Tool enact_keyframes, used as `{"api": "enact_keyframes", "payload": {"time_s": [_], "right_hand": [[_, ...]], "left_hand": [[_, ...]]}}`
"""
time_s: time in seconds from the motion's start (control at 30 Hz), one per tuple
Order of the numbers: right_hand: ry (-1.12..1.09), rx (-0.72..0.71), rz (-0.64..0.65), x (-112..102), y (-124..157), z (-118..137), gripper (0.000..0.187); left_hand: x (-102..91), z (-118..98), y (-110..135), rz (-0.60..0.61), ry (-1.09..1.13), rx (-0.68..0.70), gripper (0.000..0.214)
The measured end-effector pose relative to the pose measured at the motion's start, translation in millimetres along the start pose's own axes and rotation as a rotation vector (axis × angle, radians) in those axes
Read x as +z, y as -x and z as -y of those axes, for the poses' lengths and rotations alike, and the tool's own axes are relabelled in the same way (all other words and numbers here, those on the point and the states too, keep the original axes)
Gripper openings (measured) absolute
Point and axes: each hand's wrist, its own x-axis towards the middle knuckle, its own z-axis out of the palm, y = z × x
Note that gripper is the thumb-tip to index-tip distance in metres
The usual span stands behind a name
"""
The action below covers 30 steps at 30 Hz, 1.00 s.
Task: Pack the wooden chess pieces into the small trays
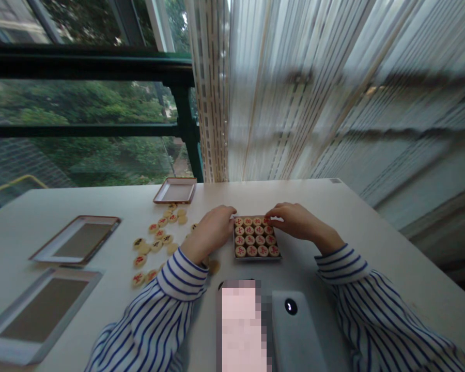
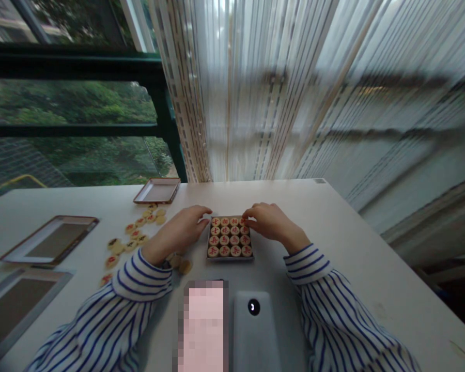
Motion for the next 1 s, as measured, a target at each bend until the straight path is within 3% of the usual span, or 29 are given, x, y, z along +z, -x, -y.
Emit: {"api": "enact_keyframes", "payload": {"time_s": [0.4,1.0], "right_hand": [[-0.001,-0.009,-0.093,-2,-1,7,0.028],[0.01,-0.02,-0.013,-6,-1,19,0.029]], "left_hand": [[0.2,1,0,0.003,-0.007,0.001,0.033],[-1.4,0,-1,0.025,-0.028,-0.003,0.033]]}}
